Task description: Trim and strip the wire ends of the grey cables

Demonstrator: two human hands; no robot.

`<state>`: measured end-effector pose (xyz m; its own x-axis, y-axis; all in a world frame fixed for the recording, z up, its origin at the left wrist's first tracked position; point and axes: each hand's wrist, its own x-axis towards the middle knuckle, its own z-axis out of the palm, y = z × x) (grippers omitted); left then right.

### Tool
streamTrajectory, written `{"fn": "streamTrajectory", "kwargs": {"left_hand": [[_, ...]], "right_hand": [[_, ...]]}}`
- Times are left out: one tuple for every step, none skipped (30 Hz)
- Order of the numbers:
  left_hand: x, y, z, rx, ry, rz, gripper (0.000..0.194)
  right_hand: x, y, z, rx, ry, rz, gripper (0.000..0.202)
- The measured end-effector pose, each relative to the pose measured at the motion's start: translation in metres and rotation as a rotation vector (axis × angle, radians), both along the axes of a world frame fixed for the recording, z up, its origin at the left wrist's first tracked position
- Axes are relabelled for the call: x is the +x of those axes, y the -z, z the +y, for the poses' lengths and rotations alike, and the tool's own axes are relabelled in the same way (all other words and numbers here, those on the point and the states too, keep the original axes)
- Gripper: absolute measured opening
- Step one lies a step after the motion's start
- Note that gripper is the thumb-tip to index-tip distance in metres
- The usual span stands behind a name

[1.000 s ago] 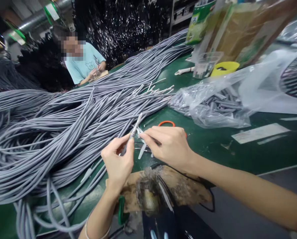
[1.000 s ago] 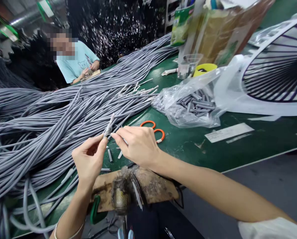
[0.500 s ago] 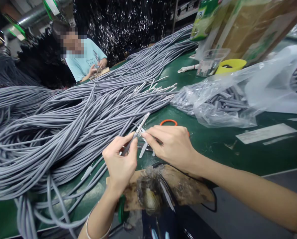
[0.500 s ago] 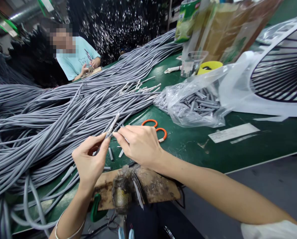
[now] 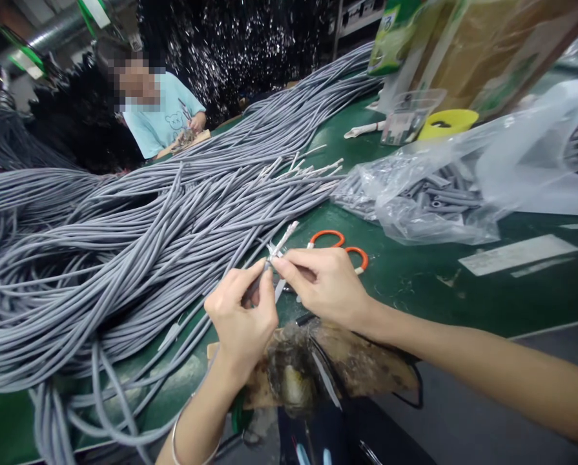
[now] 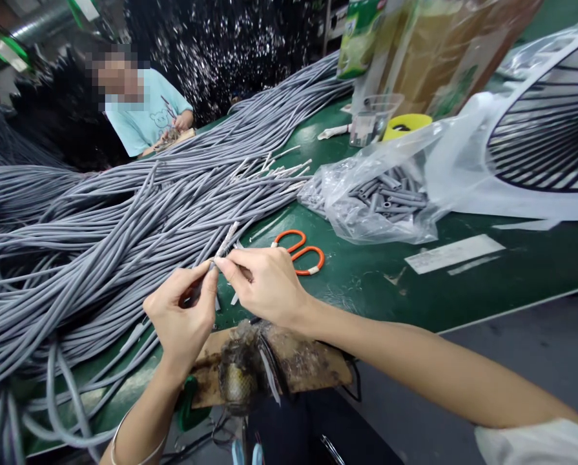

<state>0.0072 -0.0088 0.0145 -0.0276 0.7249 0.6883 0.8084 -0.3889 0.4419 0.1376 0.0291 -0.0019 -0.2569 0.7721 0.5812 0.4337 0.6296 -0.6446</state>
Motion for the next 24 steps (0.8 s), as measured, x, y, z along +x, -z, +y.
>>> {"fn": "streamTrajectory", "kwargs": {"left_hand": [[0.0000, 0.0001, 0.0001, -0.005, 0.001, -0.006, 0.012], [-0.0003, 0.0003, 0.0004, -0.017, 0.005, -0.017, 0.012], [-0.0006, 0.0007, 0.0008, -0.029, 0.009, -0.030, 0.011], [-0.0011, 0.0013, 0.0012, -0.035, 0.012, -0.038, 0.011], [-0.0015, 0.0021, 0.0016, -0.028, 0.009, -0.037, 0.011], [-0.0018, 0.0029, 0.0020, -0.007, 0.002, -0.025, 0.011], [-0.0020, 0.0038, 0.0022, 0.022, -0.008, -0.002, 0.012], [-0.0019, 0.0045, 0.0022, 0.055, -0.019, 0.032, 0.012], [-0.0017, 0.0050, 0.0021, 0.088, -0.026, 0.068, 0.013], [-0.0013, 0.0053, 0.0017, 0.114, -0.029, 0.099, 0.014], [-0.0009, 0.0053, 0.0012, 0.131, -0.027, 0.121, 0.014], [-0.0005, 0.0050, 0.0007, 0.138, -0.024, 0.131, 0.015], [-0.0002, 0.0045, 0.0001, 0.139, -0.019, 0.130, 0.015], [-0.0001, 0.0039, -0.0004, 0.131, -0.014, 0.120, 0.015], [-0.0001, 0.0033, -0.0007, 0.114, -0.011, 0.102, 0.014], [-0.0003, 0.0027, -0.0008, 0.093, -0.008, 0.080, 0.014], [-0.0005, 0.0023, -0.0008, 0.071, -0.006, 0.057, 0.014], [-0.0007, 0.0020, -0.0006, 0.053, -0.004, 0.036, 0.013], [-0.0009, 0.0019, -0.0003, 0.041, -0.004, 0.022, 0.013], [-0.0011, 0.0021, 0.0001, 0.037, -0.004, 0.017, 0.013], [-0.0012, 0.0023, 0.0005, 0.037, -0.005, 0.019, 0.014], [-0.0014, 0.0026, 0.0008, 0.038, -0.005, 0.022, 0.014], [-0.0016, 0.0028, 0.0010, 0.038, -0.003, 0.022, 0.014], [-0.0019, 0.0029, 0.0011, 0.035, 0.000, 0.013, 0.014]], "right_hand": [[-0.0006, 0.0013, -0.0013, 0.083, 0.035, -0.019, 0.040], [-0.0010, 0.0025, -0.0024, 0.161, 0.066, -0.040, 0.037], [-0.0015, 0.0034, -0.0029, 0.224, 0.088, -0.059, 0.035], [-0.0018, 0.0041, -0.0029, 0.265, 0.097, -0.073, 0.033], [-0.0021, 0.0043, -0.0024, 0.276, 0.098, -0.081, 0.033], [-0.0025, 0.0041, -0.0015, 0.258, 0.094, -0.080, 0.034], [-0.0028, 0.0035, -0.0005, 0.220, 0.086, -0.071, 0.036], [-0.0032, 0.0026, 0.0004, 0.172, 0.077, -0.057, 0.038], [-0.0036, 0.0017, 0.0010, 0.126, 0.070, -0.041, 0.040], [-0.0041, 0.0009, 0.0010, 0.095, 0.070, -0.026, 0.041], [-0.0045, 0.0003, 0.0005, 0.085, 0.075, -0.016, 0.041], [-0.0049, 0.0001, -0.0005, 0.100, 0.080, -0.012, 0.041], [-0.0053, 0.0002, -0.0019, 0.131, 0.082, -0.015, 0.040], [-0.0055, 0.0007, -0.0032, 0.173, 0.084, -0.023, 0.038], [-0.0056, 0.0013, -0.0044, 0.218, 0.084, -0.035, 0.037], [-0.0056, 0.0021, -0.0051, 0.259, 0.082, -0.050, 0.035], [-0.0055, 0.0027, -0.0054, 0.290, 0.078, -0.066, 0.033], [-0.0054, 0.0033, -0.0052, 0.305, 0.075, -0.078, 0.032], [-0.0053, 0.0036, -0.0046, 0.301, 0.073, -0.083, 0.032], [-0.0054, 0.0037, -0.0040, 0.280, 0.073, -0.081, 0.032], [-0.0056, 0.0036, -0.0034, 0.248, 0.074, -0.072, 0.033], [-0.0061, 0.0035, -0.0032, 0.216, 0.074, -0.059, 0.034], [-0.0068, 0.0034, -0.0035, 0.195, 0.074, -0.047, 0.035], [-0.0077, 0.0034, -0.0041, 0.190, 0.072, -0.041, 0.035]]}}
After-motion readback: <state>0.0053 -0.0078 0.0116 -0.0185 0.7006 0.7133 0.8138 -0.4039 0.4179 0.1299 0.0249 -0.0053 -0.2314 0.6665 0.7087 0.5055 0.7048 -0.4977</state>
